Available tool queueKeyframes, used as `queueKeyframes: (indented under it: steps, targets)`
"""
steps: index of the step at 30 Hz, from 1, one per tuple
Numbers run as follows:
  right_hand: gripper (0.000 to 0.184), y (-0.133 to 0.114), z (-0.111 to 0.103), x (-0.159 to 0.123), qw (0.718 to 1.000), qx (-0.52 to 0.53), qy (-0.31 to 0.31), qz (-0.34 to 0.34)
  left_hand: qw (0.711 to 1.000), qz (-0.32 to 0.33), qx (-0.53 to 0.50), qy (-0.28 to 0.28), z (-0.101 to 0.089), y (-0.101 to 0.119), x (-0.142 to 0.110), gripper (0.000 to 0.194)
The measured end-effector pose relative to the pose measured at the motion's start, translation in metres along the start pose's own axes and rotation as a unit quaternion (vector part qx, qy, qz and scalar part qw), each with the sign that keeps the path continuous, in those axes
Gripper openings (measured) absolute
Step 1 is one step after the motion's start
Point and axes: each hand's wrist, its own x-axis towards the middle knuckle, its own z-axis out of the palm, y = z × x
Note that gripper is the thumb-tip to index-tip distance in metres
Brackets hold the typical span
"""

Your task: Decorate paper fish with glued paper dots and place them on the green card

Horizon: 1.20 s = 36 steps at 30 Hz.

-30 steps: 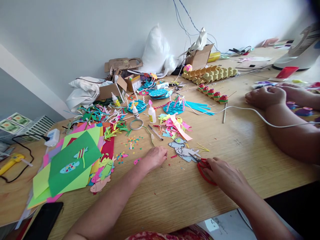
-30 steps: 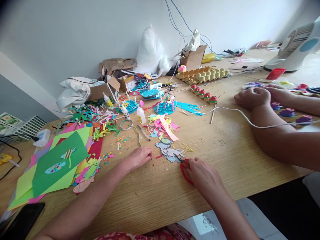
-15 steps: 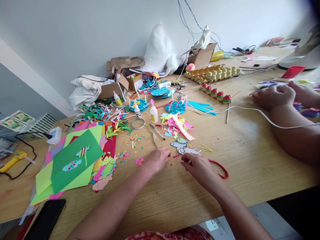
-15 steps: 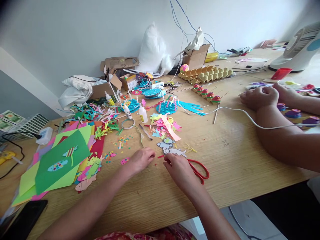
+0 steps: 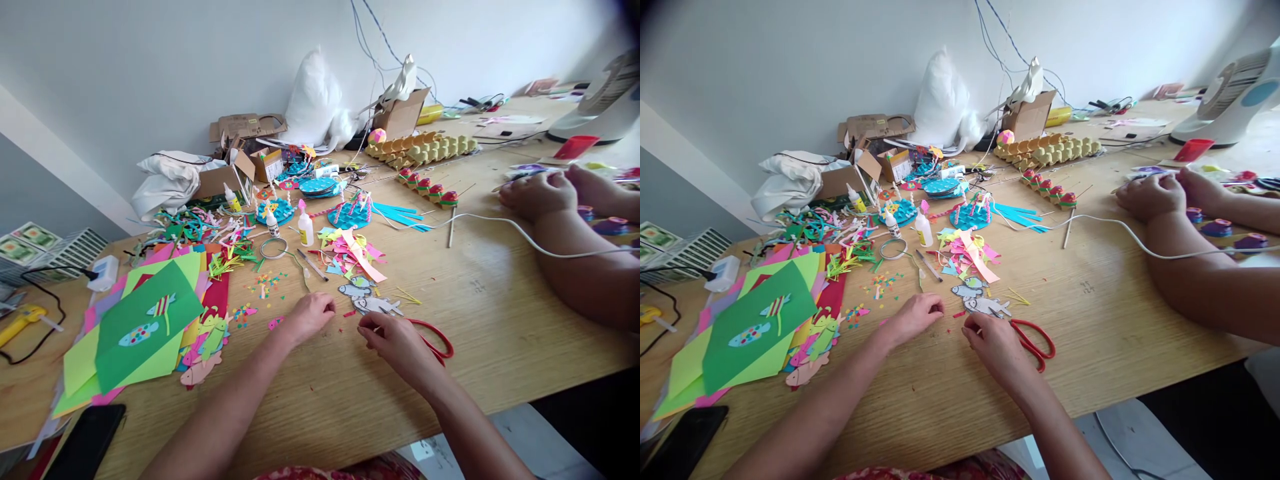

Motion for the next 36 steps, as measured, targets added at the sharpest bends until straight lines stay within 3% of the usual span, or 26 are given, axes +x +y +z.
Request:
queueKeyframes:
  steps: [3, 5, 10, 15, 25, 36]
  targets:
    - [0.016, -0.004, 0.009, 0.008, 0.99, 0.136, -0.024, 0.026, 0.993, -0.025, -0.111, 0.031, -0.003, -0.004, -0.007, 0.011]
    - [0.015, -0.008, 0.017, 0.015, 0.978, 0.199, -0.038, 0.041, 0.974, -0.045, -0.217, 0.055, -0.005, -0.006, -0.014, 0.008]
    - [0.014, -0.028, 0.027, 0.031, 0.969, 0.241, -0.056, 0.024, 0.921, -0.085, -0.37, 0.09, -0.012, -0.004, -0.029, 0.005]
    - [0.013, -0.041, 0.029, 0.038, 0.972, 0.222, -0.07, -0.033, 0.919, -0.083, -0.368, 0.112, -0.017, -0.005, -0.041, 0.005]
    - [0.011, -0.054, 0.031, 0.044, 0.977, 0.178, -0.099, -0.058, 0.915, -0.095, -0.373, 0.121, -0.021, -0.01, -0.052, 0.005]
    - [0.004, -0.06, 0.035, 0.049, 0.958, 0.247, -0.145, -0.014, 0.87, -0.088, -0.467, 0.131, -0.018, -0.023, -0.058, 0.017]
